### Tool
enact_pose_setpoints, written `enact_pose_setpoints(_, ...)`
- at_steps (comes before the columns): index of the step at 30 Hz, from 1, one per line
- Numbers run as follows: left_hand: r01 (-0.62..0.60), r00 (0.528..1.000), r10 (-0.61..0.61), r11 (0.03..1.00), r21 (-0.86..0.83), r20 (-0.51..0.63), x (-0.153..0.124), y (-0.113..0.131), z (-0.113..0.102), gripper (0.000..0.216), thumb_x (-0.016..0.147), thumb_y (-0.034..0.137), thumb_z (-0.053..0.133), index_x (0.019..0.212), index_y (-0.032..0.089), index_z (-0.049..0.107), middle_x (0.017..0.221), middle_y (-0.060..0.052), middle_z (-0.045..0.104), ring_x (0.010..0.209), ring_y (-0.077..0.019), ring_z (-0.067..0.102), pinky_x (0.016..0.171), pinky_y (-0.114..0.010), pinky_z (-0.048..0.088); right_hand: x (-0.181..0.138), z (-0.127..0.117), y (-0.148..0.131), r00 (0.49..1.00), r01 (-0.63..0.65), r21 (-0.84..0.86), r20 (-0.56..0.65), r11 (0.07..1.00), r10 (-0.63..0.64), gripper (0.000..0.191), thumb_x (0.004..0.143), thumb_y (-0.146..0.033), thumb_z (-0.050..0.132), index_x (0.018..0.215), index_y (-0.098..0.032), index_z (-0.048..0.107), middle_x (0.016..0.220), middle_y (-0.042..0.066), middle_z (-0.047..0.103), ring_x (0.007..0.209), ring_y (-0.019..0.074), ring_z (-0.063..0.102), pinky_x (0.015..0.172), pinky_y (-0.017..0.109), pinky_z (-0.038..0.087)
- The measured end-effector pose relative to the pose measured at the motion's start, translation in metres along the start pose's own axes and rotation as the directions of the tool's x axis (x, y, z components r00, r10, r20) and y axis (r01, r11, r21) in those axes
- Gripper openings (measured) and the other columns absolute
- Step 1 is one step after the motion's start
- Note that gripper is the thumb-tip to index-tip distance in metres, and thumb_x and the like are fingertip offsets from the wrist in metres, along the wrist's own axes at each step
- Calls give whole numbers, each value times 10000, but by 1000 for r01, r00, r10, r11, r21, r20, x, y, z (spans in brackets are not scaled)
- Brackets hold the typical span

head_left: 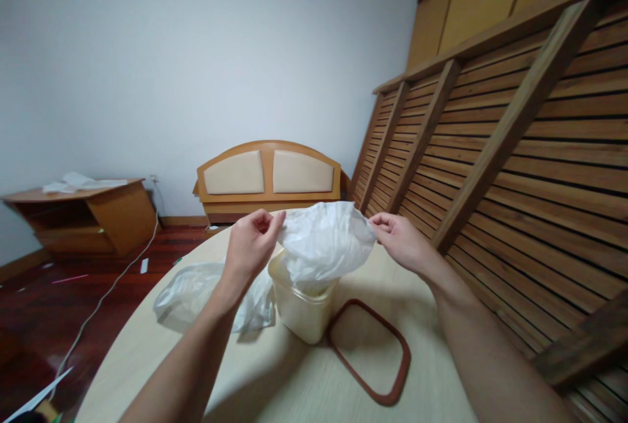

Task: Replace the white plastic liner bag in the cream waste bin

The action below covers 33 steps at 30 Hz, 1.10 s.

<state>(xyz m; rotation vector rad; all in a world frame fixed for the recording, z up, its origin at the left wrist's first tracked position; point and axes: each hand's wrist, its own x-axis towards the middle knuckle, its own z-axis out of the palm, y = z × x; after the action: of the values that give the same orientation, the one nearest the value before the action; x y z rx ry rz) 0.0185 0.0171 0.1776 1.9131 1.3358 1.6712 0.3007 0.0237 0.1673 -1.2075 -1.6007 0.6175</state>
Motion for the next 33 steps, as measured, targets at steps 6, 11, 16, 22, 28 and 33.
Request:
enact_pose_setpoints(6,413,906,-400,907,-82,140,8,-49,-21,279,601,369,703,732,192,532,634,35,571,537,-147,621,426,-201,427,4,-29,42,960,-122,-264,212,957,181,225,765,-411,708,765,-188,677,666,65,741,629,221,677,588,318,482)
enact_pose_setpoints(11,411,813,-429,902,134,393,-19,-57,-46,237,643,409,641,692,180,602,591,20,561,527,-155,578,408,-204,383,-12,-23,30,958,98,-355,288,930,9,382,721,-381,795,1052,-200,732,1039,105,775,941,292,716,840,417,551)
enact_pose_setpoints(16,64,928,-126,981,184,349,-43,-55,-54,379,854,502,544,696,177,658,949,-112,688,911,-255,647,650,-299,535,-24,7,-8,932,227,-188,328,956,-156,399,930,-455,613,1261,-242,676,1290,89,698,1160,279,655,1030,463,483)
enact_pose_setpoints(22,-140,939,83,979,150,334,-68,-61,-52,174,913,382,573,931,213,614,898,-55,694,861,-210,640,777,-316,530,-40,21,-11,883,363,-194,385,911,-269,87,874,-270,649,865,-215,716,874,40,720,825,225,666,748,346,505)
enact_pose_setpoints(28,-528,660,350,845,79,665,-78,-70,-56,33,827,181,552,823,206,572,879,-58,657,829,-204,580,771,-323,468,-80,36,24,603,794,-238,424,559,-676,187,761,-84,537,822,-231,634,743,22,645,760,208,579,741,373,434)
enact_pose_setpoints(33,-553,539,94,789,267,837,-82,-83,-42,97,816,135,547,781,202,607,908,-37,673,846,-205,611,752,-308,452,-98,50,44,584,804,-331,595,494,-552,169,810,-125,514,751,-231,631,751,46,640,757,210,560,756,383,468)
